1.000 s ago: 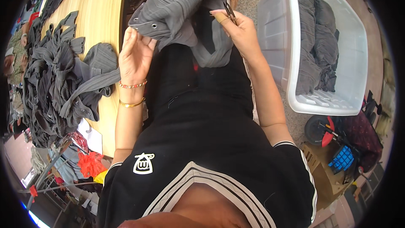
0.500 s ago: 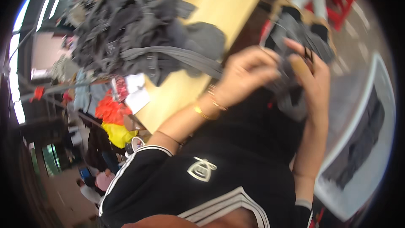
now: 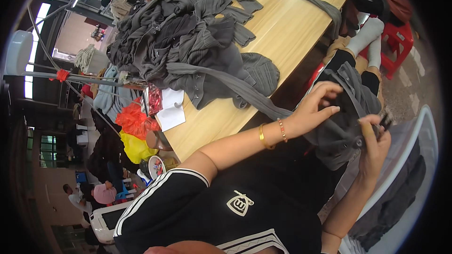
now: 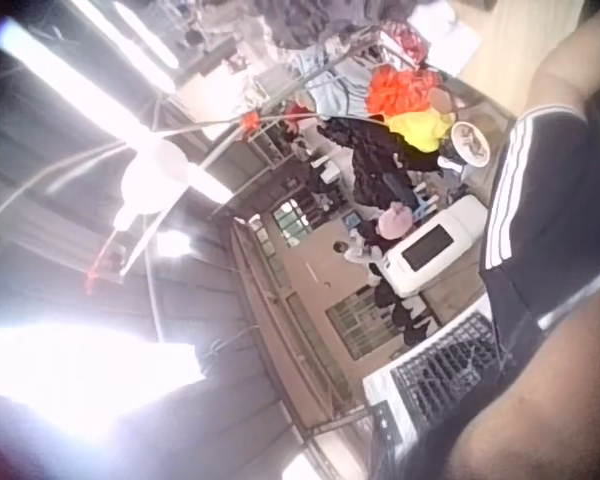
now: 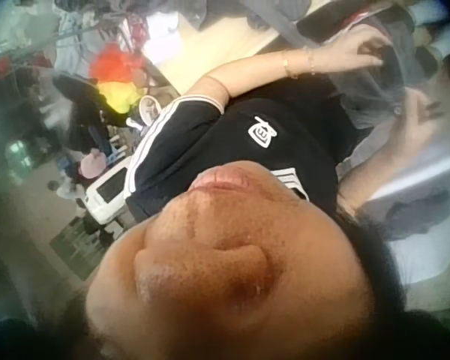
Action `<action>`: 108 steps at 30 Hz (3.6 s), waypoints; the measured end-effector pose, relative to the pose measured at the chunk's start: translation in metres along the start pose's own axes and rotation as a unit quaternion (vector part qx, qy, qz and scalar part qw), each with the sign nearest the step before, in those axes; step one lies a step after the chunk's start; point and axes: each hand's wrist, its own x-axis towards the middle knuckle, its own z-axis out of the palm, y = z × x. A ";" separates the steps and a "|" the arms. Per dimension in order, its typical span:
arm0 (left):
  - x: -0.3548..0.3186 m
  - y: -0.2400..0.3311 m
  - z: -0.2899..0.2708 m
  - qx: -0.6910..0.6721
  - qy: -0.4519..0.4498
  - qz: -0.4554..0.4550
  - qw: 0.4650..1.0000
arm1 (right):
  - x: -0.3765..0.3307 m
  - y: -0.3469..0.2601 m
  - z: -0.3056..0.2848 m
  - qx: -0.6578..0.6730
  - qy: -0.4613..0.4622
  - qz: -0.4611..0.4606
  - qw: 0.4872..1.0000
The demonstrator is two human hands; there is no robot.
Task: The person trims loose threads from a garment using thread clippers, places it into a bin, picks up another garment from the table, and trims threads around its clasps with the clippers.
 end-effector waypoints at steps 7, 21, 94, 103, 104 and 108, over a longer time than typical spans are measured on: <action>0.050 -0.043 0.043 0.271 -0.141 0.049 0.951 | -0.046 -0.055 -0.035 0.491 -0.250 -0.177 0.815; 0.031 -0.064 0.019 0.124 -0.309 -0.089 0.939 | -0.056 -0.073 -0.047 0.556 -0.151 -0.310 0.756; -0.005 0.040 -0.012 -0.142 -0.176 -0.204 0.953 | -0.065 0.022 -0.005 -0.084 0.157 -0.112 0.978; 0.008 0.017 -0.015 -0.140 -0.154 -0.237 0.949 | -0.060 0.023 0.014 -0.197 0.052 -0.141 0.969; 0.009 0.013 -0.015 -0.155 -0.155 -0.230 0.948 | -0.059 0.027 0.014 -0.194 0.062 -0.147 0.968; 0.011 0.002 -0.015 -0.184 -0.138 -0.253 0.940 | -0.055 0.037 0.014 -0.242 0.086 -0.168 0.952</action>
